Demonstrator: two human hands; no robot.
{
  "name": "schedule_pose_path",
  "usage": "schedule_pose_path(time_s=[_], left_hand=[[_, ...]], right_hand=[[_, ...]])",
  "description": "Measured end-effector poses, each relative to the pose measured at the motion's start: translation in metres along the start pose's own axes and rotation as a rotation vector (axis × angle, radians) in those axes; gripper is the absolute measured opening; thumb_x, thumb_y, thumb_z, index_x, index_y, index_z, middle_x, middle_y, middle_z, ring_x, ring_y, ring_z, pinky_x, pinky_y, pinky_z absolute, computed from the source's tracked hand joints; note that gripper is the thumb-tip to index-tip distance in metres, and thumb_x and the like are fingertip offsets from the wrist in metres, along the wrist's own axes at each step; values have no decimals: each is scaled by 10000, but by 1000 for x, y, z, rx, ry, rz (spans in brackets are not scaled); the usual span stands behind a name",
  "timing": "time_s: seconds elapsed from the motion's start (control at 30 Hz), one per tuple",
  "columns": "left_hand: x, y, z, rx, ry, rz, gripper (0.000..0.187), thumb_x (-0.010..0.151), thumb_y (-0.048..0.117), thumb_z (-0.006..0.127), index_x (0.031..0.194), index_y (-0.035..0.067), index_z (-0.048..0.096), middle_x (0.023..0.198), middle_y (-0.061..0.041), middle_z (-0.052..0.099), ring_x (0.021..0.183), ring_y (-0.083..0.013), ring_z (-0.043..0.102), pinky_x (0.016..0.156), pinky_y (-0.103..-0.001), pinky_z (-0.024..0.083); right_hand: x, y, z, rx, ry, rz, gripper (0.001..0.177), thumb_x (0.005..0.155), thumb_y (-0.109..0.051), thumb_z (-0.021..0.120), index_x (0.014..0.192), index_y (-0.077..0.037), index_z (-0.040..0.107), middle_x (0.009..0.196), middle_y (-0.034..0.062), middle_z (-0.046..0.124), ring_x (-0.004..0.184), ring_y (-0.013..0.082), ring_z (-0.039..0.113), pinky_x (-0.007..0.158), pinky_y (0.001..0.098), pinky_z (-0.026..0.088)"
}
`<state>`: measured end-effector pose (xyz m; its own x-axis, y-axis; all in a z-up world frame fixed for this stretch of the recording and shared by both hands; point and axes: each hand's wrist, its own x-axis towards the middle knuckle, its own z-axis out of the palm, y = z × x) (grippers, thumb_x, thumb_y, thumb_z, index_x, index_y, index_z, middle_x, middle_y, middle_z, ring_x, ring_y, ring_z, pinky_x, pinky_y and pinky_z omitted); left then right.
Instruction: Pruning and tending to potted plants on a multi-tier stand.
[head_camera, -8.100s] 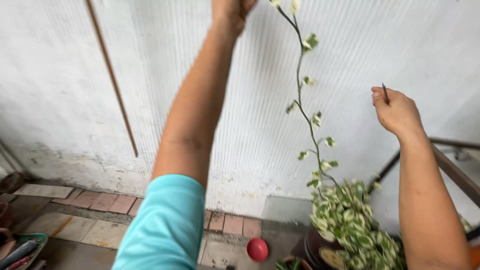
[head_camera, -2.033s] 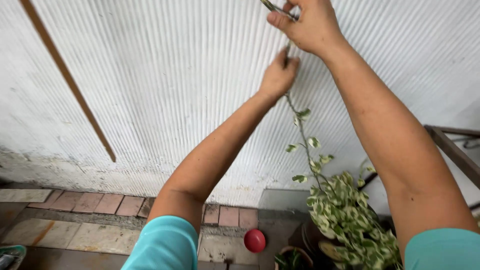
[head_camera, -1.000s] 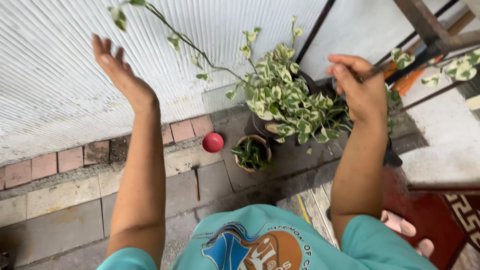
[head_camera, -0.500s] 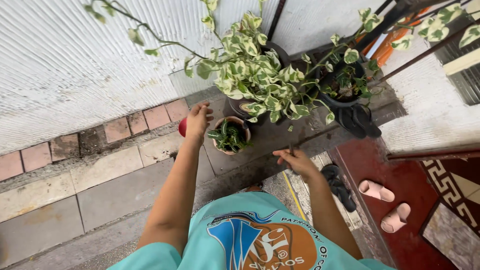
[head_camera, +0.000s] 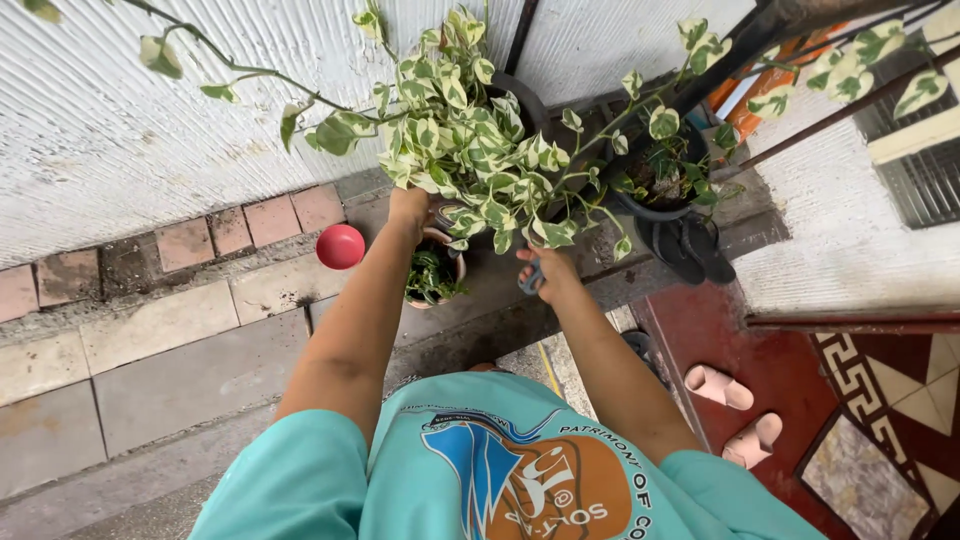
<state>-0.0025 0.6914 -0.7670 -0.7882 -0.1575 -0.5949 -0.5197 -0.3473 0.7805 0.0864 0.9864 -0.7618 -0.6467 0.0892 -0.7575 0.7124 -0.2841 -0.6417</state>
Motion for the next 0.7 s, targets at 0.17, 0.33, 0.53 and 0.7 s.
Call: schedule_pose_path(time_s=[0.17,0.33,0.53,0.7], left_hand=[[29,11,0,187,27,143,386,913,361,731,1225,137,688,943,-25,717,709,-159,617,564,-353,470],[30,38,-3,271,-36,57,471,854,387,759,1276,219,632,1007,41,681,819,-150,615,602,-408,502],[47,47,-9,188,-314,-40,369,867,249,735,1230,202,687,1033,-26,776,840,-234,762,664,-413,641],[65,45,-17,198,-413,-102,371,931,286,713,1262,116,708,1043,-126,777,791,-273,765,622,-389,669]], right_hand=[[104,7,6,255,-153,-14,370,1073,-398,562,1240,-68,569,1059,93,643,616,177,542,544,381,489],[51,-42,19,353,-287,-224,437,1094,-387,520,1373,-51,522,1253,140,603,995,274,616,803,453,552],[0,-80,93,327,-274,-276,451,1091,-371,513,1394,-36,523,1280,166,616,976,272,648,745,441,561],[-12,-94,109,317,-257,-319,463,1090,-357,507,1411,-24,524,1302,187,626,960,269,674,697,432,569]])
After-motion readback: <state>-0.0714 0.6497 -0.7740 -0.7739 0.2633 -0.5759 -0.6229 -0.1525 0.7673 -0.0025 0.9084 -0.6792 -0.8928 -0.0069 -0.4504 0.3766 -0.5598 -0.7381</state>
